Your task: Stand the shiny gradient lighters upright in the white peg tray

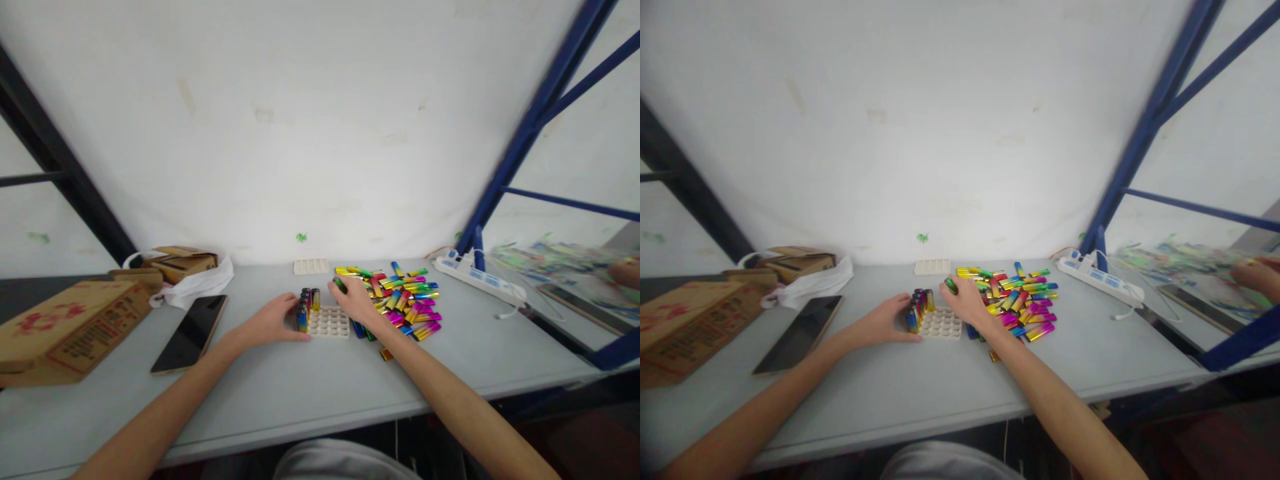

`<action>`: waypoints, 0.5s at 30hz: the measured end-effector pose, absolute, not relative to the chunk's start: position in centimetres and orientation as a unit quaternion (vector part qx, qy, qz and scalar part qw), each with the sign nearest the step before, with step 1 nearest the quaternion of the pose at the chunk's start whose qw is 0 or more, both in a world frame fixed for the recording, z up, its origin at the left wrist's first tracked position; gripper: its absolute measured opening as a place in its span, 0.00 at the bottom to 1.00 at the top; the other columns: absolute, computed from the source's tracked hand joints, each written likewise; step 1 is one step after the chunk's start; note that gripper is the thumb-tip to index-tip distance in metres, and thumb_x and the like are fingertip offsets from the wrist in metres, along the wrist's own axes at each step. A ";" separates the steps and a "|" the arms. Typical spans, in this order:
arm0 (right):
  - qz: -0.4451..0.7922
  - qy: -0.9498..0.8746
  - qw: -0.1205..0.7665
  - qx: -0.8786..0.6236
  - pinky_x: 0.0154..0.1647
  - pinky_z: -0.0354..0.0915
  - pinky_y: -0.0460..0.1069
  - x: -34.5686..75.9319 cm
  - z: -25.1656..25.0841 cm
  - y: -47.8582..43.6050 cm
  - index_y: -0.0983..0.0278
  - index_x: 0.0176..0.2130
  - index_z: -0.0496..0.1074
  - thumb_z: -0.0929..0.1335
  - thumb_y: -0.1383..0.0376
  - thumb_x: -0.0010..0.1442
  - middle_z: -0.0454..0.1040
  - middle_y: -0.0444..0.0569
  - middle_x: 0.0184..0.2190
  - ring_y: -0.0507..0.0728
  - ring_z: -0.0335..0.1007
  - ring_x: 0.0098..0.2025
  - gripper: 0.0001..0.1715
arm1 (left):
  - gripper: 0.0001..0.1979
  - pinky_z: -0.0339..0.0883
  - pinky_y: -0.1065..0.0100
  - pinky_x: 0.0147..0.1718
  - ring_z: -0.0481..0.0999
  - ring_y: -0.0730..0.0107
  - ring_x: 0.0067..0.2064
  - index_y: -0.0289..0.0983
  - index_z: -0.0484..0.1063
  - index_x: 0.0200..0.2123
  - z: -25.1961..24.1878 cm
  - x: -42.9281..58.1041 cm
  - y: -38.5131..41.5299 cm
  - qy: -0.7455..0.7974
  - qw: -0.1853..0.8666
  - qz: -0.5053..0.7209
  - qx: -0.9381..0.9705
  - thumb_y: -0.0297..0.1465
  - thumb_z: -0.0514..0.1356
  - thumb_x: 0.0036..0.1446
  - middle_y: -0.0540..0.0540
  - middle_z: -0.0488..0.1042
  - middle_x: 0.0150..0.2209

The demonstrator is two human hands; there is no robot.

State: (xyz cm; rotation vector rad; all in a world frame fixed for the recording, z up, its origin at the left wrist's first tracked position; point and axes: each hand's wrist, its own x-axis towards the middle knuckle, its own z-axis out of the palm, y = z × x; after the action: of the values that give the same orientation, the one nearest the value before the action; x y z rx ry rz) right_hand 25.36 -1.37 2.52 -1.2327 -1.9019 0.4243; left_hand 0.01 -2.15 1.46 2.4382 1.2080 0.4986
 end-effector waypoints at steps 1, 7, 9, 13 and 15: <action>0.153 -0.765 0.400 -0.481 0.34 0.53 0.49 25.4 2.7 -1.5 0.59 0.27 0.59 0.64 0.58 0.70 0.64 0.41 0.23 0.54 0.60 0.29 0.19 | 0.35 0.74 0.52 0.52 0.79 0.41 0.52 0.36 0.80 0.46 1.5 0.0 -2.1 0.428 0.187 0.177 0.867 0.57 0.74 0.44 0.37 0.79 0.50; 0.078 -0.849 0.348 -0.390 0.48 0.62 0.51 26.5 4.0 -2.1 0.61 0.41 0.69 0.60 0.56 0.79 0.75 0.52 0.40 0.60 0.69 0.44 0.17 | 0.35 0.74 0.51 0.52 0.78 0.41 0.52 0.37 0.80 0.44 1.4 0.0 -2.1 0.426 0.184 0.178 0.868 0.59 0.74 0.44 0.37 0.79 0.49; 0.058 -0.868 0.329 -0.368 0.51 0.62 0.52 26.7 4.3 -2.2 0.61 0.40 0.71 0.60 0.53 0.79 0.75 0.53 0.41 0.60 0.70 0.47 0.21 | 0.35 0.73 0.52 0.52 0.78 0.42 0.52 0.37 0.80 0.45 1.4 0.0 -2.1 0.424 0.187 0.179 0.868 0.58 0.74 0.44 0.37 0.79 0.49; 0.087 -0.863 0.292 -0.402 0.37 0.59 0.50 26.6 4.0 -2.2 0.61 0.31 0.70 0.61 0.47 0.78 0.70 0.47 0.26 0.56 0.64 0.31 0.29 | 0.34 0.73 0.53 0.53 0.78 0.43 0.52 0.37 0.80 0.46 1.3 -0.1 -2.1 0.422 0.195 0.180 0.867 0.56 0.75 0.44 0.38 0.79 0.50; 0.116 -0.857 0.288 -0.412 0.34 0.55 0.49 26.2 3.4 -2.1 0.61 0.30 0.71 0.64 0.47 0.77 0.70 0.45 0.24 0.55 0.62 0.27 0.29 | 0.34 0.73 0.53 0.53 0.78 0.44 0.53 0.37 0.80 0.47 1.2 -0.1 -2.1 0.422 0.195 0.184 0.866 0.55 0.75 0.44 0.38 0.79 0.50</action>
State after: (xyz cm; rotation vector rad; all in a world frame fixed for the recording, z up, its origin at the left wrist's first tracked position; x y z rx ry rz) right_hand 26.17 -2.08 3.42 -1.1005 -2.2871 0.3084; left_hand -0.12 -2.09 1.19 2.4282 1.1826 0.5163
